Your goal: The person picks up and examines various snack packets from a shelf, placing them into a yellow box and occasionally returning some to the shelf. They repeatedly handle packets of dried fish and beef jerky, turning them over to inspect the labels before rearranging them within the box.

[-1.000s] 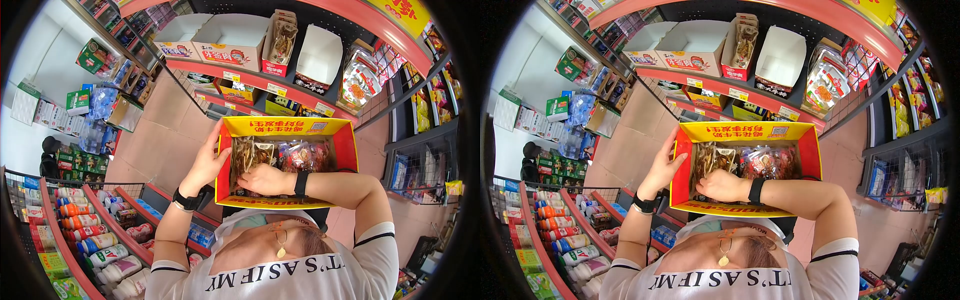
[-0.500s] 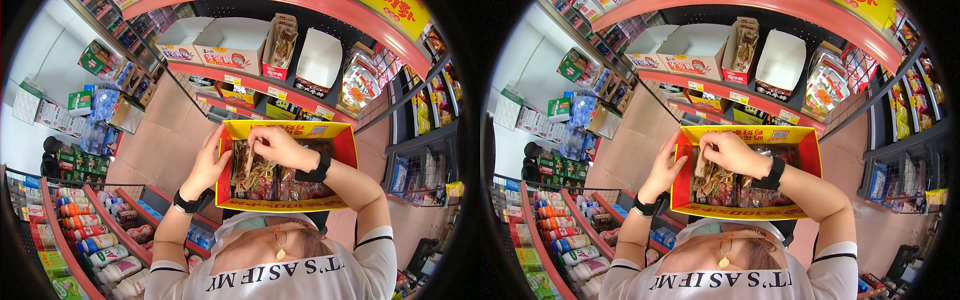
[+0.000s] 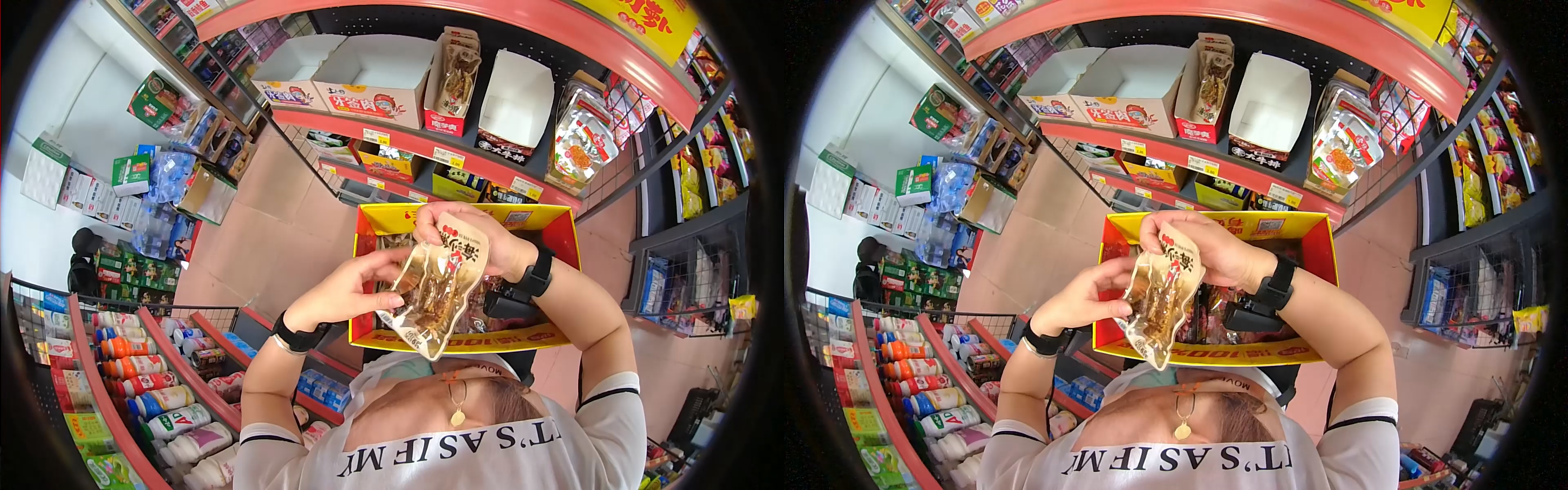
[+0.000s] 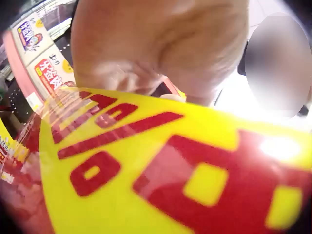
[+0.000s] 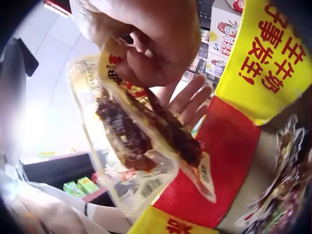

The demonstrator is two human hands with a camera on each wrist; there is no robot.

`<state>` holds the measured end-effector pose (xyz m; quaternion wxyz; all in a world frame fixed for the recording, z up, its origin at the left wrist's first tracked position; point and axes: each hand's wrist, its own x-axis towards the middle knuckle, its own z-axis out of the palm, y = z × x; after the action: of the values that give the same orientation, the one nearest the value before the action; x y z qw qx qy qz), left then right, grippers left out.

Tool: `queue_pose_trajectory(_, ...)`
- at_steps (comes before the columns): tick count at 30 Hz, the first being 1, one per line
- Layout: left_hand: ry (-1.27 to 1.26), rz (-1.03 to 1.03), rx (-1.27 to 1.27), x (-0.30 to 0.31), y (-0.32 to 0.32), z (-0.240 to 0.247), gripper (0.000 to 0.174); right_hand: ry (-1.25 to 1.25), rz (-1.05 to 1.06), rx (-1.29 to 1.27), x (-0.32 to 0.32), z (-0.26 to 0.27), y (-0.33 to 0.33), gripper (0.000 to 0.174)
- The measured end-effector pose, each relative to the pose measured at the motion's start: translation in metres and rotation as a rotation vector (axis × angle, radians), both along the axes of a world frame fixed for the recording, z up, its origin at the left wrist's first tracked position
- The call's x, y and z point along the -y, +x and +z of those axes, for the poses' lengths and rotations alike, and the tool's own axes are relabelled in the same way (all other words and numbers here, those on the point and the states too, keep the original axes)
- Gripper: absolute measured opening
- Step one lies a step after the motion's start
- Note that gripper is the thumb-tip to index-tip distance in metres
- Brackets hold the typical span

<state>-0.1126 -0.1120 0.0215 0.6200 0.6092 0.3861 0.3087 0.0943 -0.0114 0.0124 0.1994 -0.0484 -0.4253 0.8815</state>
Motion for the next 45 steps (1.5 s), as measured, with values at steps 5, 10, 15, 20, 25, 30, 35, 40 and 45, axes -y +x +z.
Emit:
queue_pose_trajectory(5,-0.245,-0.034,0.067,0.002,-0.008,-0.017,0.030,0.022,-0.045,0.063,-0.002,0.000,0.000,0.027)
queue_pose_trajectory(10,-0.249,-0.019,0.138,0.000,-0.006,-0.011,0.028,0.000,-0.107,0.060,-0.001,-0.002,-0.005,0.025)
queue_pose_trajectory(15,-0.322,0.031,0.294,-0.002,-0.006,-0.009,0.041,0.064,-0.187,0.122,-0.004,-0.009,-0.007,0.021)
queue_pose_trajectory(20,-0.282,-0.024,0.209,-0.002,-0.005,-0.008,0.060,0.117,-0.212,0.093,-0.004,-0.012,-0.008,0.018)
queue_pose_trajectory(25,-0.256,0.012,0.165,-0.001,-0.002,-0.004,0.059,0.123,-0.148,0.106,-0.012,-0.004,-0.004,0.031)
queue_pose_trajectory(30,-0.167,0.015,0.094,-0.003,-0.002,-0.009,0.058,0.118,-0.146,0.201,-0.013,0.004,0.000,0.039)
queue_pose_trajectory(35,-0.083,0.024,-0.002,-0.003,-0.001,-0.012,0.059,0.373,-0.111,0.253,-0.021,0.000,0.003,0.028)
queue_pose_trajectory(40,-0.092,0.062,-0.016,-0.003,0.004,-0.005,0.060,0.327,-0.052,0.205,-0.026,-0.023,-0.001,0.031)
queue_pose_trajectory(45,-0.094,0.091,0.025,-0.004,0.003,-0.006,0.065,0.445,-0.097,0.275,-0.021,-0.014,0.001,0.034)
